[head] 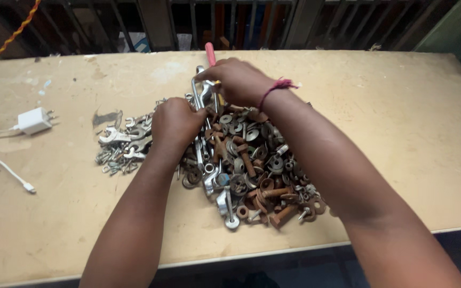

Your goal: The person sorts through a large pile of rusted and clean metal hardware, including various wrenches, bolts, nuts, and washers, by hand. They select specific wrenches from the pile and arrange them into organized groups on the table workspace.

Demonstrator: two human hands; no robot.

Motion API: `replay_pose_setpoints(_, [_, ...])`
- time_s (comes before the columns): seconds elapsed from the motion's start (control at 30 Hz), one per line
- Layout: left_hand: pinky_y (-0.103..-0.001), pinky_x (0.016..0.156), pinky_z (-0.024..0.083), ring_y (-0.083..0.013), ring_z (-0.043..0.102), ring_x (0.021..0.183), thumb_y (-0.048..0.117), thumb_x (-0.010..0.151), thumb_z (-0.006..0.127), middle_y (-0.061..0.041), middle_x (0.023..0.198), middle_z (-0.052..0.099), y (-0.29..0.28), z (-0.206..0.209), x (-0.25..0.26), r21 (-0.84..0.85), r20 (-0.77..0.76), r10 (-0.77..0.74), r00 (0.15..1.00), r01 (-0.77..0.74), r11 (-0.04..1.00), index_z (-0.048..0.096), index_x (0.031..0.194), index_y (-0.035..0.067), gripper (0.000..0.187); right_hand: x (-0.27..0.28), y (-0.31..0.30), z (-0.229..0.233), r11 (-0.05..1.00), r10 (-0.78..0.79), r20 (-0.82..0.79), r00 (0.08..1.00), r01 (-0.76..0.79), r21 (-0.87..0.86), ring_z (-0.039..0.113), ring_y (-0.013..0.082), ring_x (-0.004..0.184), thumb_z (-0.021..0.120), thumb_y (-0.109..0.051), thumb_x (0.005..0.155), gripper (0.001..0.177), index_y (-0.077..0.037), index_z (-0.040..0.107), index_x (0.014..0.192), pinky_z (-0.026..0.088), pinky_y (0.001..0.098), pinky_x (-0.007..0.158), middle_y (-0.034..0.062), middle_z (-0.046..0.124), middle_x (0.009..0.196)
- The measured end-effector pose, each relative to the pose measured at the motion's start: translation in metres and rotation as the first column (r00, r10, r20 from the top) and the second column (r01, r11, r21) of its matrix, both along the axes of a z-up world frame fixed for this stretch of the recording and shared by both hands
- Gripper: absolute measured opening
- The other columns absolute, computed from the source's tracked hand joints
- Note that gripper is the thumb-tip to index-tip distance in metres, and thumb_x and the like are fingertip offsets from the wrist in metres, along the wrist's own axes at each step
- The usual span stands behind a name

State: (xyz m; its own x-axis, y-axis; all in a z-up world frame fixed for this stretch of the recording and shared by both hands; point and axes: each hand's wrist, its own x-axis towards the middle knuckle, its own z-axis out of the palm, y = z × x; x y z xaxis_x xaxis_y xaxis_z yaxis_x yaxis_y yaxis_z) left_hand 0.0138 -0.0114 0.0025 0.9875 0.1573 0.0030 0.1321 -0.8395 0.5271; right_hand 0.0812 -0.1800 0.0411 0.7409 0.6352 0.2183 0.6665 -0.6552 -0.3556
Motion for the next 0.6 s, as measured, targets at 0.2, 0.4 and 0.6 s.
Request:
replay_pose_setpoints(0.2, [-0.045, 0.076, 0.058, -0.0315, 0.075, 0.076, 0.043, 0.080, 0.081, -0.015, 0.080, 0.075, 0.003, 0.003, 0.003, -0.018, -0.014, 0.004, 1.000, -0.005, 1.000, 0.079, 0.080, 0.008, 0.035, 0.005, 0.011, -0.013, 0.952, -0.039, 0.147, 0.988, 0.082, -0.296, 0.071, 0.0304, 0.092, 0.066, -0.010, 0.090, 0.026, -0.019, 0.073, 0.113, 0.055, 0.0459, 0.081, 0.0112, 0.072, 0.101])
replay_pose_setpoints(0.4, [-0.046, 0.080, 0.057, -0.0345, 0.073, 0.082, 0.044, 0.087, 0.077, -0.019, 0.085, 0.075, 0.006, 0.004, 0.003, 0.123, 0.023, -0.089, 0.996, 0.086, 0.989, 0.082, 0.087, 0.006, 0.039, 0.015, 0.016, -0.026, 0.963, 0.103, 0.338, 0.935, -0.009, -0.268, 0.071, 0.0310, 0.094, 0.065, -0.009, 0.088, 0.016, -0.016, 0.074, 0.099, 0.057, 0.0445, 0.078, 0.0112, 0.071, 0.102])
replay_pose_setpoints(0.6, [-0.046, 0.081, 0.058, -0.0313, 0.075, 0.081, 0.038, 0.088, 0.073, -0.016, 0.085, 0.076, 0.007, 0.005, -0.005, -0.018, -0.046, -0.049, 0.998, 0.049, 0.999, 0.082, 0.093, 0.012, 0.028, 0.005, 0.015, -0.017, 0.885, 0.093, 0.395, 0.914, 0.107, -0.454, 0.072, 0.0248, 0.089, 0.065, -0.019, 0.092, 0.012, -0.019, 0.072, 0.101, 0.052, 0.0431, 0.080, 0.0060, 0.072, 0.097])
